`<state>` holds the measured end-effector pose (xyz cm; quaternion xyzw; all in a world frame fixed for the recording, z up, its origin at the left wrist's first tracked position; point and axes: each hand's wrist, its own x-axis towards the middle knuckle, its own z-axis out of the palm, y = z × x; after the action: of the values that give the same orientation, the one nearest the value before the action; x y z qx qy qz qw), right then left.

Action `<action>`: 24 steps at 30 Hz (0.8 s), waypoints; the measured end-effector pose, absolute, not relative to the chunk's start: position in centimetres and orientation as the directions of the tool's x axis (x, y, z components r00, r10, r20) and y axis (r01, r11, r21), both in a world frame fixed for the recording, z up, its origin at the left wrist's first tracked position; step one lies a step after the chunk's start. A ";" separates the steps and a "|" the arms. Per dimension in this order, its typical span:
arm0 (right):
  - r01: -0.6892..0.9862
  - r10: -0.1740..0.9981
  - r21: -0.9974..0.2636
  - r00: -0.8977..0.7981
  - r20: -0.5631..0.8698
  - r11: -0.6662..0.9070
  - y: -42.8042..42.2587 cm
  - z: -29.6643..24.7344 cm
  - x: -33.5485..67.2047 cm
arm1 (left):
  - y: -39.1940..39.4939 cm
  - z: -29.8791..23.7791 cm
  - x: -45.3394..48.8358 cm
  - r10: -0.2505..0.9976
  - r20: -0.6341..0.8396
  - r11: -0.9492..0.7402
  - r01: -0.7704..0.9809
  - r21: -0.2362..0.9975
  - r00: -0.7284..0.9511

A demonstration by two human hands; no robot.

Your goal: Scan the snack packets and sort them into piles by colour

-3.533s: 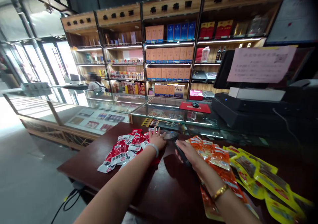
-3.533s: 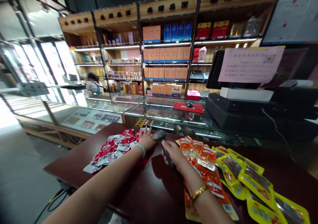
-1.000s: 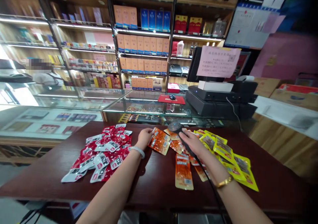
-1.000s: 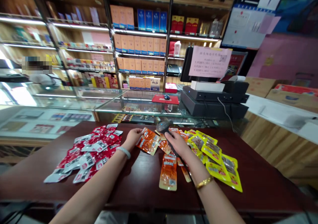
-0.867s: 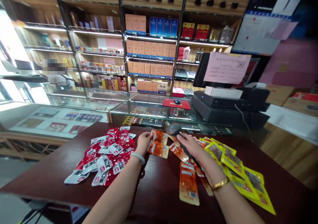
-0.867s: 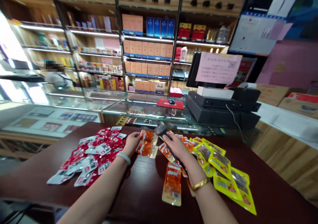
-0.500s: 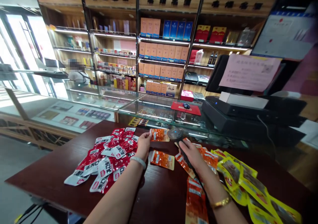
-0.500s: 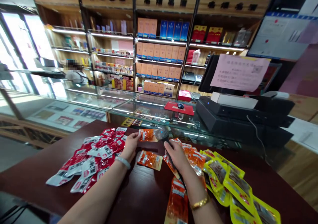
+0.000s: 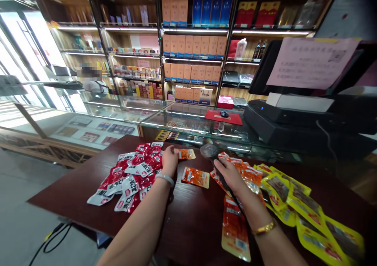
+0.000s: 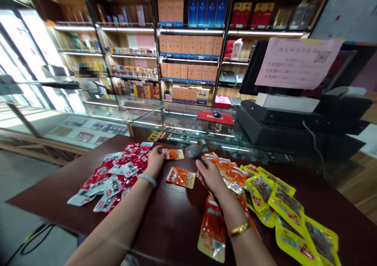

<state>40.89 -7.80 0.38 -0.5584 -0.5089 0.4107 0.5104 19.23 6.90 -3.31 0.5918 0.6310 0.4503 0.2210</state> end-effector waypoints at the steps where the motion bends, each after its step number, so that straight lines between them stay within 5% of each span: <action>1: 0.138 0.988 -0.990 0.142 0.061 0.041 -7.8 0.4 40.9 | 6.5 -3.0 19.2 0.929 0.316 -0.114 0.660 0.743 -0.195; 4: 0.128 0.988 -0.990 0.134 0.081 0.063 -7.8 0.4 41.1 | 4.8 -1.9 19.8 0.938 0.347 -0.202 0.850 0.487 0.025; 7: 0.159 0.982 -0.984 0.153 0.110 0.085 -7.8 0.4 41.4 | 3.1 -1.3 20.6 0.912 0.048 -0.398 0.850 0.346 0.408; 10: 0.158 0.978 -0.983 0.172 0.120 0.093 -7.8 0.4 41.5 | 2.5 -1.2 21.1 0.843 -0.071 -0.501 0.827 0.255 0.533; 17: 0.164 0.989 -0.985 0.123 0.077 0.056 -8.2 0.8 41.2 | 4.5 -1.9 20.1 0.949 -0.015 -0.270 0.841 0.470 0.313; 24: 0.136 0.998 -0.991 0.061 0.028 0.020 -8.4 0.5 40.6 | 5.1 -2.2 19.2 0.967 0.016 -0.220 0.803 0.554 0.254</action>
<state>40.60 -8.40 0.47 -0.5421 -0.5227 0.4431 0.4864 19.17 5.12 -2.16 0.7593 0.5830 0.1828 0.2242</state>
